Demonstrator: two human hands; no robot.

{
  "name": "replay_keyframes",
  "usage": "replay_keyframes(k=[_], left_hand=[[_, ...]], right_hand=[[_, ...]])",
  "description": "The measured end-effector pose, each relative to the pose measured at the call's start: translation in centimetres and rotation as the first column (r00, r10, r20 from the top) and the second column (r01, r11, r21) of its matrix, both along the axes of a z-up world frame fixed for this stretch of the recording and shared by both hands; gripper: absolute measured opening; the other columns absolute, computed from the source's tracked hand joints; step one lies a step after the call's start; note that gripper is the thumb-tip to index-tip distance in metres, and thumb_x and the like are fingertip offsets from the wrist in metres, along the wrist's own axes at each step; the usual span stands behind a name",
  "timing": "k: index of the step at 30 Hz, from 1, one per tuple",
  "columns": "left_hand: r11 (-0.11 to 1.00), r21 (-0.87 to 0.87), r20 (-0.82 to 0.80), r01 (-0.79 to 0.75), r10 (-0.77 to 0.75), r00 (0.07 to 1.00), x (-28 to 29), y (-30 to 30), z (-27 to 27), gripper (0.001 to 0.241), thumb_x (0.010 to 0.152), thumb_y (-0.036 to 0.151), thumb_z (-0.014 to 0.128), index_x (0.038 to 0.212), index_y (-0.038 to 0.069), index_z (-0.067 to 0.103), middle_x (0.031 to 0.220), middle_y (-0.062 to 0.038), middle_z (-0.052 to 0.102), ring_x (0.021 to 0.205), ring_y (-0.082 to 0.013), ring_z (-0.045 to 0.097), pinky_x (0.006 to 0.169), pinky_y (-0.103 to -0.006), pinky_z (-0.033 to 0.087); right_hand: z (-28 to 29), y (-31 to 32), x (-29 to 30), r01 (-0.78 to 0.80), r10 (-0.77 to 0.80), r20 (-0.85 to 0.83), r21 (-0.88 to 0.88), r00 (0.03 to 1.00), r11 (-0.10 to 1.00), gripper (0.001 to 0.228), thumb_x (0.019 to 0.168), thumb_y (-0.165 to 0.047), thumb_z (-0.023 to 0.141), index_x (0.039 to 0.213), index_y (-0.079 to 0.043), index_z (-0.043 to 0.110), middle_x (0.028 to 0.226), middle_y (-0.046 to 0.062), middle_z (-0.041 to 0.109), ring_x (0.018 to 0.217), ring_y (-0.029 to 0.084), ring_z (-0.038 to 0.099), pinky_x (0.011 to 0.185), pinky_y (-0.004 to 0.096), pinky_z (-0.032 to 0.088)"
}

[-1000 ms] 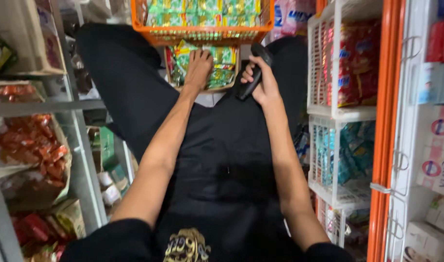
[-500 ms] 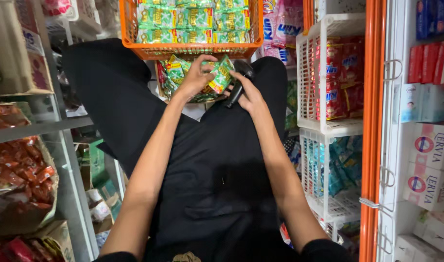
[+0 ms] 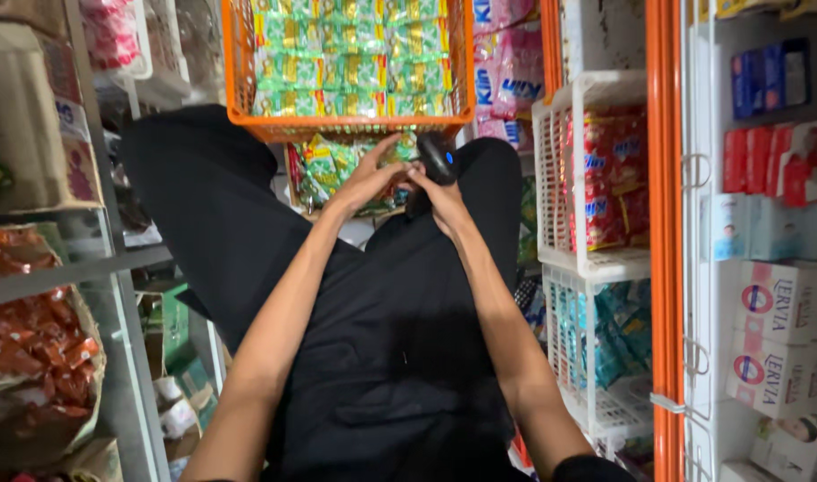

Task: The person scans packets using a handheld barcode scanner and organizes them into an orange basket by hand.

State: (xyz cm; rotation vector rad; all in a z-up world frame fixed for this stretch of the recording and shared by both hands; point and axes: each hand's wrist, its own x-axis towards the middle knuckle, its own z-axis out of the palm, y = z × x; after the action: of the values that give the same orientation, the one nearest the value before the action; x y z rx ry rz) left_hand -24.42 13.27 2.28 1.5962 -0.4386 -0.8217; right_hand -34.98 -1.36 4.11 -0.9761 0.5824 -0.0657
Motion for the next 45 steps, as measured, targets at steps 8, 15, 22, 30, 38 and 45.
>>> replay_keyframes(k=[8,15,22,30,38,45], left_hand=[[0.948,-0.305,-0.672,-0.091,-0.147,0.726,-0.4,0.5,2.6,0.064,0.106,0.061,0.047,0.123,0.001,0.064,0.100,-0.008,0.074,0.081,-0.0196,0.072,0.072,-0.0340,0.060],[0.992,-0.092,-0.592,-0.085,0.014,0.806,-0.2,-0.2,3.0,0.055,0.097,0.053,0.058,0.130,0.008,0.059,0.111,-0.008,0.070,0.096,-0.0173,0.068,0.083,-0.0360,0.054],[1.000,0.004,-0.227,-0.005,0.006,0.974,-0.3,-0.3,2.9,0.058,0.098,0.045,0.065,0.136,0.002,0.061,0.131,-0.009,0.066,0.123,-0.0159,0.058,0.108,-0.0329,0.042],[0.997,-0.072,-0.156,-0.014,0.003,0.988,-0.4,-0.1,3.6,0.049,0.100,0.042,0.063,0.125,0.001,0.067,0.113,-0.004,0.072,0.103,-0.0120,0.062,0.093,-0.0300,0.050],[0.994,-0.106,0.046,-0.036,0.041,0.998,-0.1,-1.3,7.6,0.037,0.104,0.032,0.063,0.120,0.000,0.071,0.098,0.000,0.075,0.092,-0.0085,0.061,0.084,-0.0297,0.053],[0.947,-0.275,0.043,0.167,-0.161,0.986,-0.3,-1.4,11.9,0.021,0.090,0.012,0.074,0.107,0.003,0.066,0.123,-0.008,0.070,0.119,-0.0192,0.063,0.102,-0.0359,0.048]], right_hand=[[5.3,1.0,-2.9,-0.084,0.032,0.115,0.479,0.993,0.874,0.023,0.107,-0.023,0.059,0.108,-0.001,0.053,0.109,0.014,0.070,0.080,0.020,0.065,0.070,0.034,0.051],[8.2,3.2,-4.2,0.005,-0.010,0.015,0.294,1.000,0.956,0.021,0.103,-0.017,0.060,0.115,0.000,0.059,0.079,0.011,0.061,0.052,0.013,0.049,0.052,0.029,0.040],[9.0,4.0,-3.5,0.014,-0.032,0.066,0.261,0.997,0.965,0.014,0.103,-0.016,0.062,0.104,-0.003,0.056,0.075,0.009,0.061,0.050,0.013,0.049,0.051,0.029,0.040],[9.1,4.2,-3.9,0.001,-0.027,0.092,0.271,0.995,0.962,0.015,0.104,-0.015,0.062,0.099,-0.005,0.054,0.074,0.009,0.060,0.052,0.014,0.049,0.052,0.030,0.041],[7.4,2.9,-3.3,0.222,-0.221,-0.024,0.134,0.975,0.966,0.011,0.097,-0.014,0.066,0.100,-0.004,0.061,0.084,0.010,0.064,0.066,0.020,0.063,0.061,0.035,0.053],[7.5,0.7,-5.7,0.098,-0.068,-0.077,0.512,0.995,0.853,0.024,0.092,-0.033,0.066,0.088,-0.009,0.060,0.112,0.012,0.067,0.119,0.040,0.065,0.091,0.053,0.059]])
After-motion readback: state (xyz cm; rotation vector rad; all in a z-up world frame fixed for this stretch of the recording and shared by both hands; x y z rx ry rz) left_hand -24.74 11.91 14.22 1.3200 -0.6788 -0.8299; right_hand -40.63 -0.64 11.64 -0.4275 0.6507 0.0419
